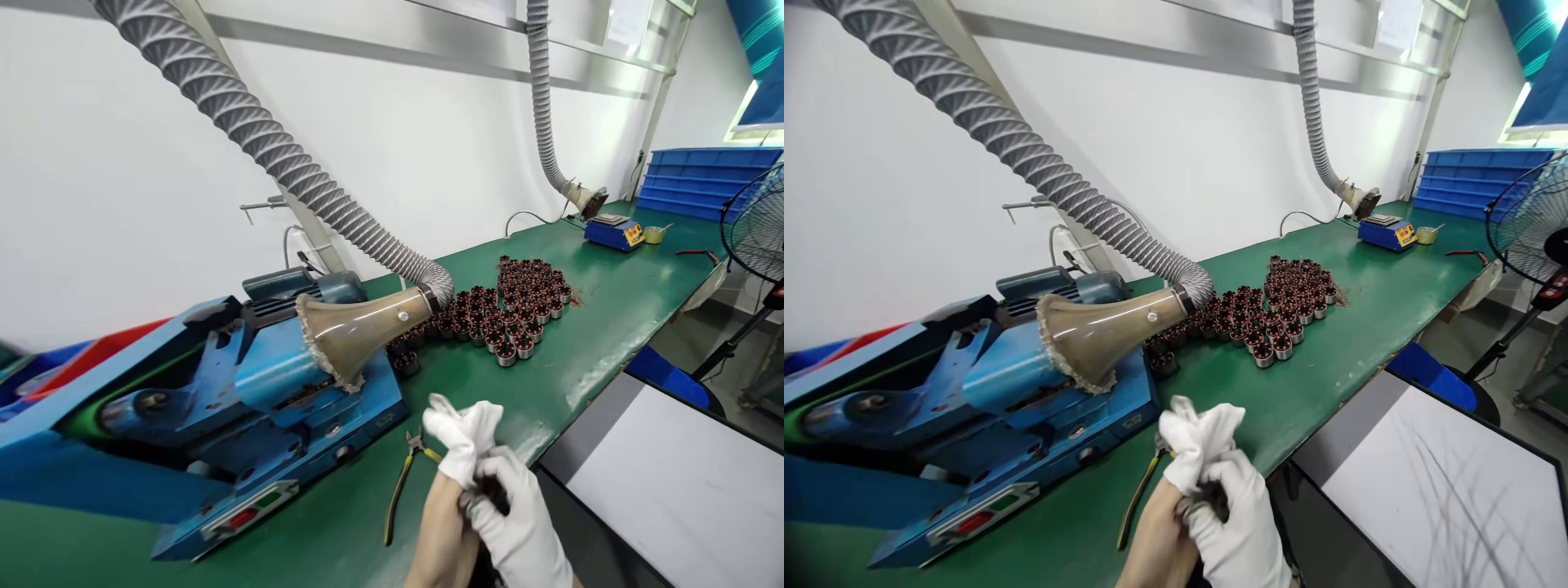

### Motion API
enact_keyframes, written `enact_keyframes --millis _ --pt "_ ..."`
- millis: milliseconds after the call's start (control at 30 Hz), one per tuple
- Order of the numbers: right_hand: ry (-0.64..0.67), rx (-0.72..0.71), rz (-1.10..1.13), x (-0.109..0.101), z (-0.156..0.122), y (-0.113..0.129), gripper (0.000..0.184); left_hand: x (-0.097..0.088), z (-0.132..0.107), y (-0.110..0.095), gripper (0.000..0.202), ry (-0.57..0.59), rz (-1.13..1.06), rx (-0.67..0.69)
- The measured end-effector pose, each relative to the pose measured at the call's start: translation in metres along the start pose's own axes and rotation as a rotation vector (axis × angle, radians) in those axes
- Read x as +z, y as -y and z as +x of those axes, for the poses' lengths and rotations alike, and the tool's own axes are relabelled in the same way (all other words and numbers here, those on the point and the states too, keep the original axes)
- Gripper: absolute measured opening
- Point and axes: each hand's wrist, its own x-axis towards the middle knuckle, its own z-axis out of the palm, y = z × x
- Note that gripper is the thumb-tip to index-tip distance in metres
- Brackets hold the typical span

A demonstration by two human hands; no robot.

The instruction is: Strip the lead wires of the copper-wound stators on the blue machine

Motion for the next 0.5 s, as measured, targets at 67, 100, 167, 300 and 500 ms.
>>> enact_keyframes --millis 67,100,167,300,500 --pt "0.054 0.013 -0.045 0.008 -0.008 -0.001 0.010 0.001 0.003 -0.002 0.042 -0.068 -0.094 0.005" --pt "0.059 0.031 -0.048 0.011 -0.012 -0.001 0.011 0.002 0.007 -0.005 0.043 -0.102 -0.055 0.081" --pt "0.077 0.051 -0.062 0.015 -0.018 0.000 0.009 0.003 0.022 -0.014 0.040 -0.127 0.137 0.253" --pt "0.083 0.071 -0.152 0.021 -0.027 0.006 0.007 0.002 0.046 -0.028 0.019 0.071 0.503 0.284" --pt "0.103 0.125 -0.136 0.028 -0.034 -0.008 0.006 -0.003 0.043 -0.029 0.042 0.389 0.622 0.198"
